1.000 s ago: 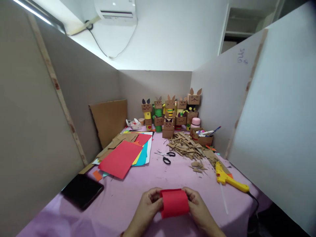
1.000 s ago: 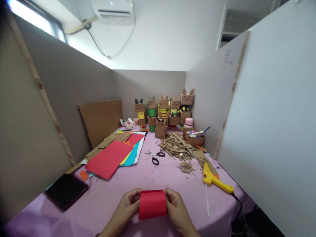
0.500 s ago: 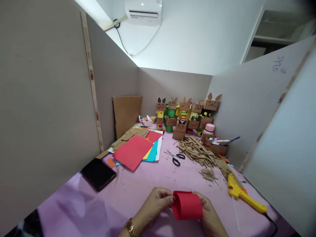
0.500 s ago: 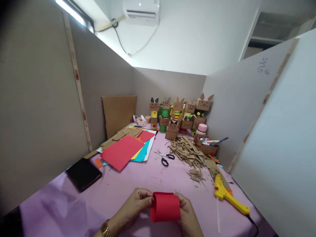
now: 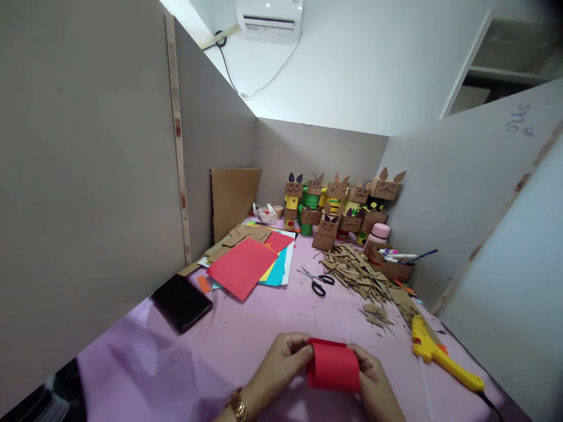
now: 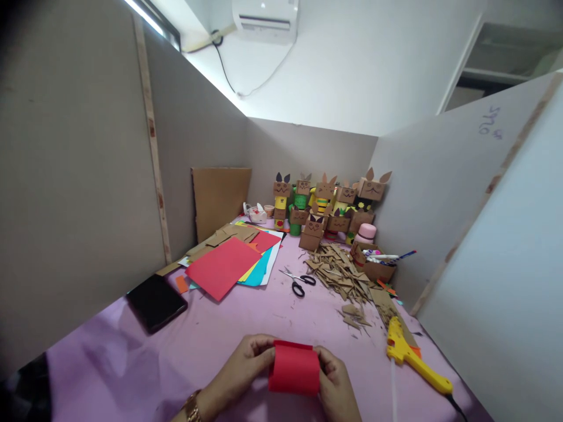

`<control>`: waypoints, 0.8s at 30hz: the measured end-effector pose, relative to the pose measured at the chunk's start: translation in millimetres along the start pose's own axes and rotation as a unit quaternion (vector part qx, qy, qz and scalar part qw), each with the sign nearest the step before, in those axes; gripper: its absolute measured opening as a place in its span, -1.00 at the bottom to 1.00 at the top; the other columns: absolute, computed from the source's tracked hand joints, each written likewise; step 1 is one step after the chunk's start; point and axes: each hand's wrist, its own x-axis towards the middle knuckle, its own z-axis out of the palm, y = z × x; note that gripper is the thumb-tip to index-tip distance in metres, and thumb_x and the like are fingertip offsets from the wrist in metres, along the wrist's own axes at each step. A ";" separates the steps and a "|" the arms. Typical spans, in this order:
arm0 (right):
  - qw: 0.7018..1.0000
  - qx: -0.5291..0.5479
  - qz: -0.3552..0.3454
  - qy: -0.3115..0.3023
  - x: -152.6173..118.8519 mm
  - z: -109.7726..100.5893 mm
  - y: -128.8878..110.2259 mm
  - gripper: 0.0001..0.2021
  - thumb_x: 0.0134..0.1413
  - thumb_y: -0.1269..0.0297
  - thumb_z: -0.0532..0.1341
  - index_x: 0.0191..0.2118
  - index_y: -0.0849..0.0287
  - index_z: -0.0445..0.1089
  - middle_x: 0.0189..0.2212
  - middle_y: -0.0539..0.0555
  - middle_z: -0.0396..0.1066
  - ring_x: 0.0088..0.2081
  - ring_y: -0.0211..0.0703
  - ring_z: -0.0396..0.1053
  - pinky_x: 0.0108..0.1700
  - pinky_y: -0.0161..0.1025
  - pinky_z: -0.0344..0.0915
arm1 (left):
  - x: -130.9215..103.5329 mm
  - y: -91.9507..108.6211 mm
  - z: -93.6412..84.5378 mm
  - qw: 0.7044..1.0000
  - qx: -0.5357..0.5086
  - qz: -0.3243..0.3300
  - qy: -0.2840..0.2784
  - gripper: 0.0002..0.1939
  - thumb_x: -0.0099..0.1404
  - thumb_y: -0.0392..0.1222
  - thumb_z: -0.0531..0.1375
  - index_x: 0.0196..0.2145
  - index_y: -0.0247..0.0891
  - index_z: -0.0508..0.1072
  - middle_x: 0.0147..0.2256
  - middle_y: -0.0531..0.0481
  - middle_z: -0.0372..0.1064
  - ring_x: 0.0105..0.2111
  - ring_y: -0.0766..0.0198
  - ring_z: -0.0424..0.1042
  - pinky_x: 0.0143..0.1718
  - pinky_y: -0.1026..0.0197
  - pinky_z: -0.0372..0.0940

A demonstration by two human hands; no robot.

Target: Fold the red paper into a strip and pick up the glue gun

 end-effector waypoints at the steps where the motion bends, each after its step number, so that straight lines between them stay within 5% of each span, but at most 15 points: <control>1: 1.000 -0.018 -0.001 -0.012 0.4 -0.9 0.4 -0.90 -0.23 0.35 0.32 -0.45 0.17 0.48 -0.57 -0.04 0.42 -0.46 -0.19 0.30 -0.39 -0.33 0.22 | -0.5 0.8 0.9 1.000 0.009 0.003 0.003 -0.65 0.14 0.03 0.18 -0.55 -0.35 0.45 -0.60 0.09 0.21 -0.56 0.37 0.12 -0.49 0.34 0.05; 17: 0.997 -0.057 -0.027 -0.037 1.3 -7.1 5.3 -0.85 -0.07 0.21 0.27 -0.38 0.14 0.51 -0.52 0.02 0.47 -0.41 -0.12 0.36 -0.37 -0.29 0.25 | -2.3 3.6 2.9 0.998 0.055 0.032 0.015 -0.79 0.15 -0.23 0.10 -0.39 -0.34 0.53 -0.53 0.04 0.37 -0.49 0.30 0.28 -0.42 0.30 0.18; 24: 0.997 -0.061 -0.037 0.008 0.9 -10.7 8.2 -0.82 -0.13 0.15 0.31 -0.36 0.11 0.54 -0.48 0.06 0.50 -0.41 -0.10 0.37 -0.34 -0.27 0.30 | -2.9 4.2 3.8 0.996 0.079 0.044 0.016 -0.77 0.15 -0.27 0.09 -0.38 -0.32 0.56 -0.51 0.03 0.41 -0.48 0.30 0.29 -0.42 0.32 0.18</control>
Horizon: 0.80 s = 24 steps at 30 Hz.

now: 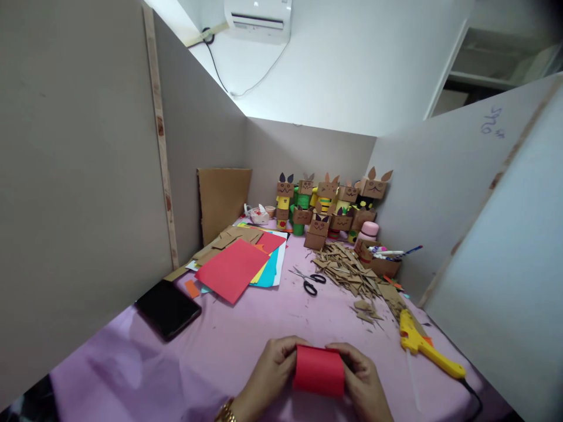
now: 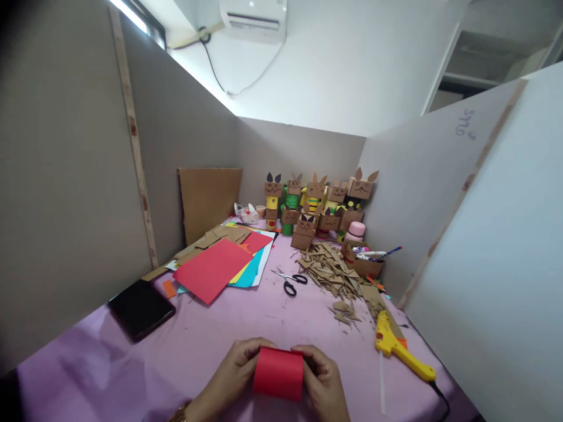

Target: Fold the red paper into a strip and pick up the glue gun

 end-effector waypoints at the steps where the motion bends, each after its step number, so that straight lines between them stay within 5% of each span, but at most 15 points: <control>1: 1.000 0.003 0.000 -0.001 -0.6 0.0 -0.2 -0.82 -0.12 0.15 0.31 -0.37 0.11 0.54 -0.48 0.06 0.50 -0.42 -0.10 0.37 -0.35 -0.27 0.30 | 0.3 -0.6 0.1 1.000 0.001 0.001 -0.001 -0.77 0.14 -0.29 0.09 -0.38 -0.32 0.56 -0.51 0.03 0.41 -0.48 0.30 0.29 -0.42 0.32 0.18; 10: 0.996 0.050 0.030 0.061 -0.8 -0.2 -1.4 -0.84 -0.31 0.19 0.41 -0.56 0.13 0.50 -0.61 0.01 0.46 -0.53 -0.19 0.34 -0.45 -0.32 0.28 | 1.2 -3.2 0.2 0.999 -0.025 -0.012 -0.018 -0.77 0.15 -0.29 0.09 -0.37 -0.35 0.56 -0.51 0.00 0.44 -0.49 0.30 0.31 -0.42 0.30 0.20; 15: 0.999 0.027 0.029 0.007 -2.2 -0.9 -1.2 -0.84 -0.20 0.20 0.37 -0.42 0.13 0.54 -0.53 0.04 0.50 -0.46 -0.15 0.38 -0.38 -0.29 0.31 | -1.6 -1.7 0.3 0.999 -0.034 -0.009 -0.001 -0.77 0.14 -0.30 0.09 -0.38 -0.34 0.56 -0.52 0.01 0.42 -0.47 0.28 0.32 -0.41 0.29 0.20; 20: 0.999 0.036 0.015 0.032 -3.9 -6.3 4.8 -0.87 -0.22 0.22 0.38 -0.45 0.12 0.55 -0.50 0.06 0.52 -0.42 -0.11 0.39 -0.35 -0.28 0.31 | 1.0 -11.0 1.0 0.995 -0.062 -0.016 0.071 -0.71 0.03 -0.32 0.19 -0.23 -0.32 0.48 -0.49 0.04 0.39 -0.49 0.32 0.30 -0.45 0.31 0.17; 24: 0.993 0.108 0.049 0.026 -2.4 -8.6 6.8 -0.85 -0.31 0.33 0.41 -0.45 0.12 0.53 -0.54 0.00 0.50 -0.50 -0.19 0.36 -0.42 -0.32 0.30 | 0.7 -8.0 -1.3 0.995 -0.091 -0.019 0.045 -0.79 0.05 -0.17 0.25 -0.38 -0.37 0.53 -0.50 -0.03 0.43 -0.47 0.28 0.33 -0.41 0.28 0.20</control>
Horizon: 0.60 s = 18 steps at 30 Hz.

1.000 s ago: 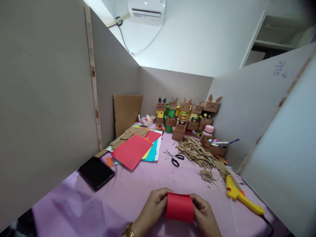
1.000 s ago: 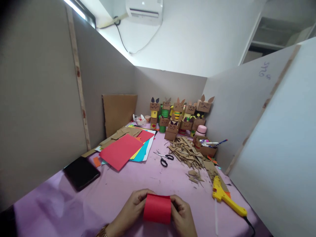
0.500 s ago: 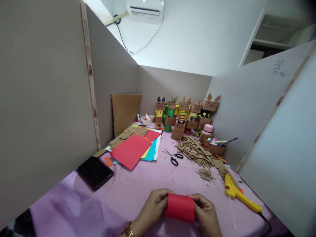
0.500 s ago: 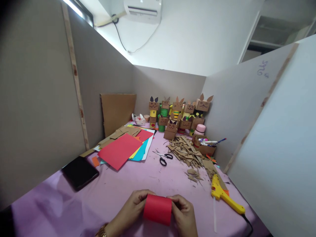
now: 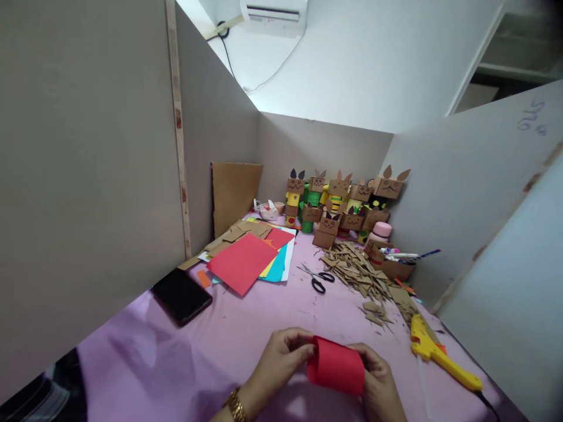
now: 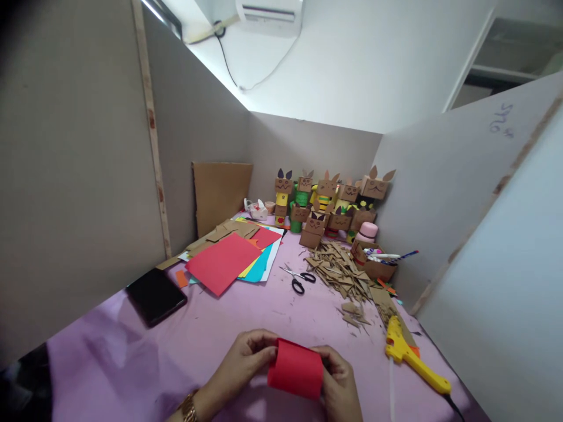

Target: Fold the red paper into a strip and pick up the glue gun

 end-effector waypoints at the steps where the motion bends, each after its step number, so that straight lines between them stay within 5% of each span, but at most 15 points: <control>1: 1.000 0.021 0.008 0.001 0.4 0.7 -0.3 -0.81 -0.36 0.37 0.42 -0.45 0.12 0.52 -0.55 -0.01 0.49 -0.52 -0.22 0.35 -0.44 -0.33 0.29 | -0.5 2.3 -0.4 1.000 -0.006 -0.001 -0.015 -0.74 0.08 -0.09 0.23 -0.43 -0.39 0.54 -0.53 -0.04 0.43 -0.48 0.27 0.34 -0.39 0.26 0.21; 4: 0.998 0.060 0.028 0.009 0.4 5.5 -2.4 -0.76 -0.45 0.45 0.43 -0.47 0.14 0.50 -0.59 -0.03 0.46 -0.54 -0.25 0.33 -0.49 -0.38 0.27 | -1.5 7.1 -1.5 0.999 -0.024 -0.008 -0.045 -0.59 0.14 0.06 0.19 -0.49 -0.40 0.57 -0.61 -0.04 0.40 -0.49 0.25 0.34 -0.37 0.24 0.22; 18: 0.993 0.091 0.072 -0.005 -3.5 9.3 -7.7 -0.74 -0.48 0.57 0.41 -0.51 0.16 0.49 -0.67 -0.09 0.39 -0.59 -0.34 0.27 -0.48 -0.43 0.25 | 1.1 -2.4 -6.3 0.994 -0.051 -0.060 -0.073 -0.67 -0.02 0.02 0.33 -0.54 -0.37 0.55 -0.61 0.05 0.34 -0.58 0.40 0.18 -0.47 0.33 0.09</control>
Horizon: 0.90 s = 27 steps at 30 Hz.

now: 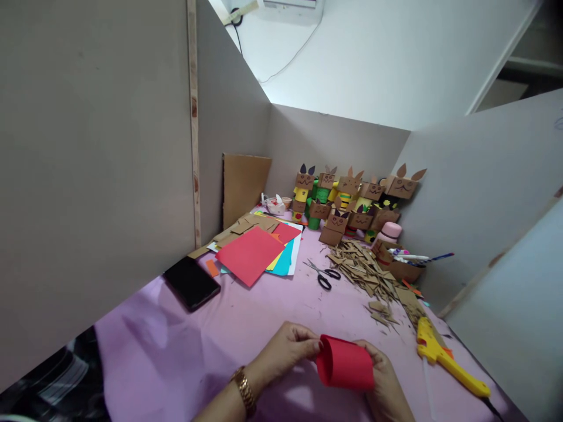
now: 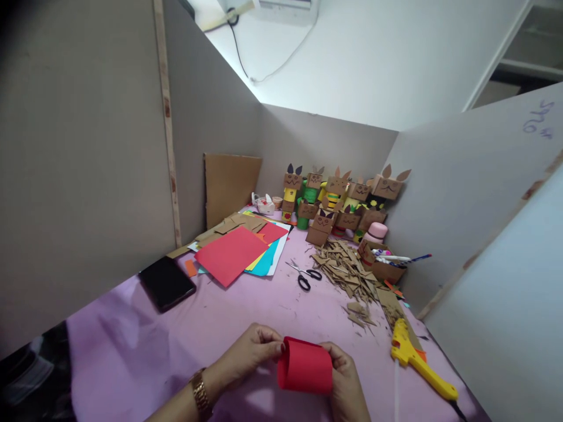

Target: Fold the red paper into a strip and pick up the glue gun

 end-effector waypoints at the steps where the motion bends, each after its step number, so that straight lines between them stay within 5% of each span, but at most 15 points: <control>1: 1.000 0.001 0.001 -0.001 -0.3 -0.2 -0.1 -0.74 -0.48 0.57 0.41 -0.52 0.16 0.48 -0.67 -0.09 0.39 -0.59 -0.34 0.27 -0.48 -0.42 0.25 | 0.1 -0.3 -0.3 1.000 0.000 0.000 -0.002 -0.66 0.00 0.03 0.32 -0.54 -0.37 0.54 -0.60 0.05 0.34 -0.57 0.39 0.18 -0.47 0.33 0.09; 8: 1.000 0.000 0.000 -0.006 -0.1 -0.5 0.8 -0.76 -0.46 0.57 0.40 -0.54 0.15 0.44 -0.67 -0.11 0.39 -0.60 -0.36 0.26 -0.48 -0.43 0.24 | -1.0 0.8 2.4 1.000 0.019 0.000 -0.006 -0.62 0.07 0.08 0.23 -0.55 -0.37 0.47 -0.60 0.06 0.29 -0.55 0.39 0.18 -0.47 0.33 0.11; 15: 0.999 -0.040 -0.010 0.017 1.8 -4.0 3.0 -0.80 -0.43 0.51 0.41 -0.55 0.17 0.45 -0.63 -0.06 0.45 -0.58 -0.32 0.28 -0.50 -0.41 0.23 | 2.5 -2.5 6.2 0.996 0.072 -0.020 0.055 -0.92 -0.07 -0.33 0.13 -0.66 -0.32 0.39 -0.71 0.18 0.19 -0.68 0.46 0.08 -0.64 0.38 -0.04; 27: 0.999 -0.044 0.001 0.017 0.1 -6.0 3.5 -0.87 -0.37 0.34 0.44 -0.57 0.17 0.49 -0.65 -0.03 0.46 -0.59 -0.30 0.32 -0.49 -0.39 0.27 | 0.4 -2.8 6.7 0.997 0.058 -0.009 0.048 -0.86 -0.03 -0.22 0.16 -0.64 -0.32 0.43 -0.66 0.13 0.24 -0.61 0.39 0.13 -0.54 0.33 0.05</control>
